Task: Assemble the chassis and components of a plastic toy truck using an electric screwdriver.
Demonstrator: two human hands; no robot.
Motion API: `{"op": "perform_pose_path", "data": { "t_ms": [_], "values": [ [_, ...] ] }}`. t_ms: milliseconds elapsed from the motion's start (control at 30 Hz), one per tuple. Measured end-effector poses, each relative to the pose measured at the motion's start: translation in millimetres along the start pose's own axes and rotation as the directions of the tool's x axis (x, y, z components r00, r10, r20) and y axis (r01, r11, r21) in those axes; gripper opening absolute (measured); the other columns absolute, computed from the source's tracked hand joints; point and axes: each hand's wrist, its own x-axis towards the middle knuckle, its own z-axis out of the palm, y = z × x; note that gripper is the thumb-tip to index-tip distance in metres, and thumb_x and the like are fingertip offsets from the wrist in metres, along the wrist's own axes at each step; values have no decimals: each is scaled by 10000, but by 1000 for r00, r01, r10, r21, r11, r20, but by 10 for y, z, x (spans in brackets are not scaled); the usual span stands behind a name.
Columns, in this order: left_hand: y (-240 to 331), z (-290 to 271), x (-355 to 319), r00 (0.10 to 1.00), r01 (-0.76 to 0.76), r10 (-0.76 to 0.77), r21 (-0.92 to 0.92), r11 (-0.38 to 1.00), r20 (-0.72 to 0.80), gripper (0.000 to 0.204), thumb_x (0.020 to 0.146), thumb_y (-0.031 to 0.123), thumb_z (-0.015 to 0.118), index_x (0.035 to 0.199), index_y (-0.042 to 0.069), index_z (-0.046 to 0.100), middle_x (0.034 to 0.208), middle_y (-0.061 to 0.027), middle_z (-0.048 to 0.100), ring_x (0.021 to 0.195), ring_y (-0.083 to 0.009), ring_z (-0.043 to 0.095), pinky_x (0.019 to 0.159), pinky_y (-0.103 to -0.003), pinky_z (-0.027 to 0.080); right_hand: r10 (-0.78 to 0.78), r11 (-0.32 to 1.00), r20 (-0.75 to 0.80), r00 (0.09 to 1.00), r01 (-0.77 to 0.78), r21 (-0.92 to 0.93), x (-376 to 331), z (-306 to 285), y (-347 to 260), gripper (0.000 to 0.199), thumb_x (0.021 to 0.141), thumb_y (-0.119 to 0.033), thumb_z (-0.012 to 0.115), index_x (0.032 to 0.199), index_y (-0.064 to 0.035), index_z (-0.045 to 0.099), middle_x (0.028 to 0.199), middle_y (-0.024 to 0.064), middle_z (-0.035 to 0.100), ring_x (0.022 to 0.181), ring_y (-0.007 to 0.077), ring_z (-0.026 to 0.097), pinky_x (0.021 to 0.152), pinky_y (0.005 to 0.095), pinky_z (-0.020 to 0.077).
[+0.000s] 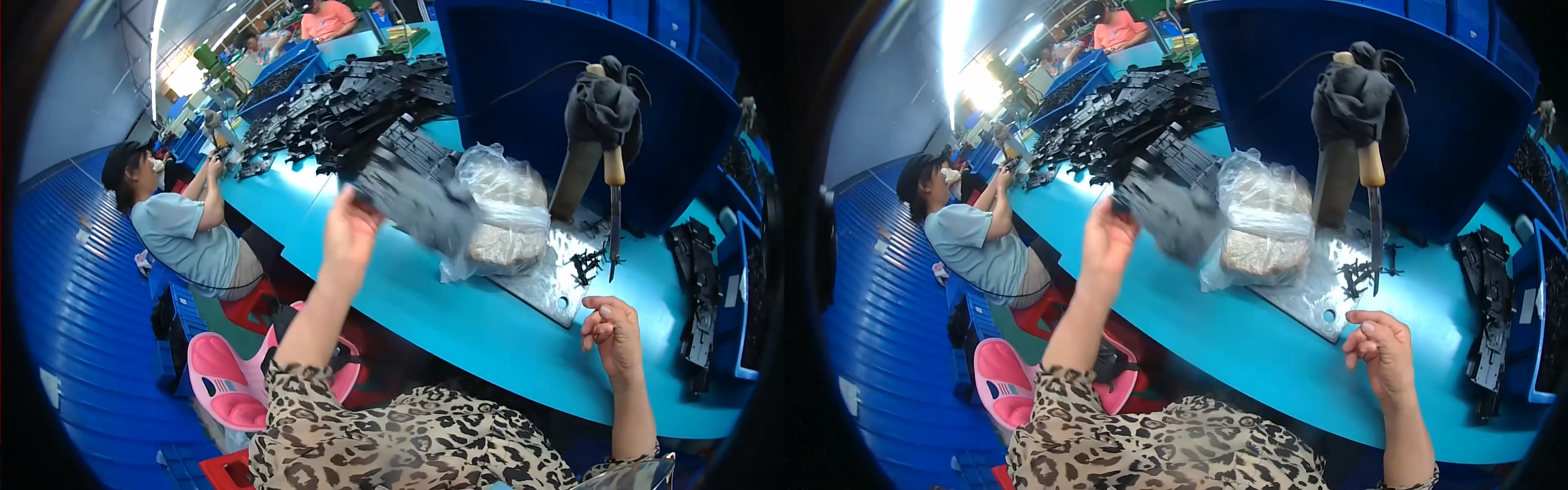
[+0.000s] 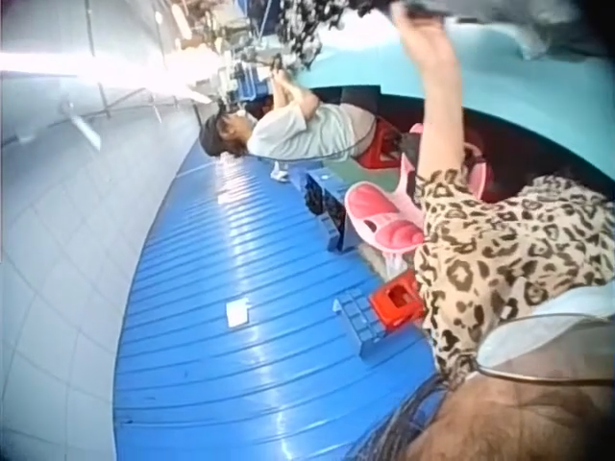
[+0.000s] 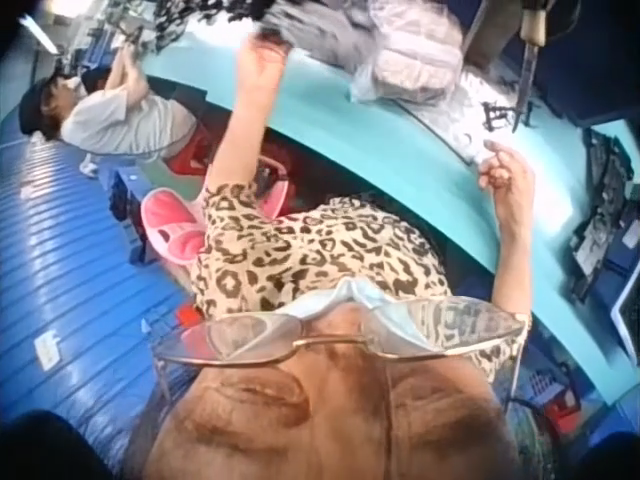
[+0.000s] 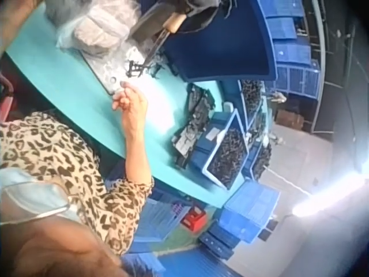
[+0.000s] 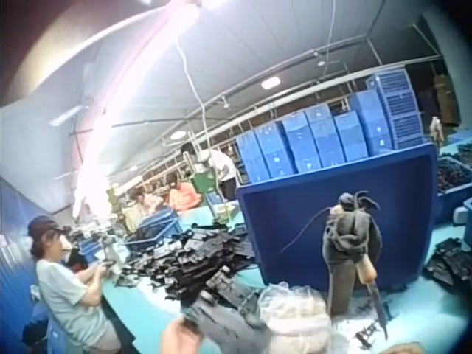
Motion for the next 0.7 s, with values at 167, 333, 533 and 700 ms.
{"op": "perform_pose_path", "data": {
  "t_ms": [167,333,533,700],
  "values": [
    [670,-335,1058,931,-334,324,-31,942,-169,198,876,167,350,920,1,448,884,-141,544,749,-259,566,680,-410,509,4,1000,-37,999,-5,-11,20,35,38,249,747,-137,497,864,75,558,574,140,554,404,175,490,394,250,422],
    [824,-541,1588,876,-391,331,-115,913,-352,282,879,130,303,1040,-96,352,1041,-260,460,934,-415,483,834,-503,422,35,998,-78,996,-38,-40,-15,64,19,259,742,-137,514,886,74,552,598,127,551,460,168,503,422,243,422],
    [521,-514,1223,966,-206,228,172,963,-120,201,855,181,423,931,-1,462,902,-160,530,835,-270,512,796,-395,436,92,991,-18,996,-94,-96,-7,-19,-36,259,777,-146,541,947,50,544,656,90,568,521,149,524,484,250,432],
    [-224,220,95,995,34,-55,223,974,88,239,873,197,424,1048,46,486,730,10,476,583,-96,421,509,-238,369,2,931,22,1000,6,-364,-386,-63,-369,289,767,-196,555,955,24,560,739,97,593,629,149,569,569,261,470]
  ]
}}
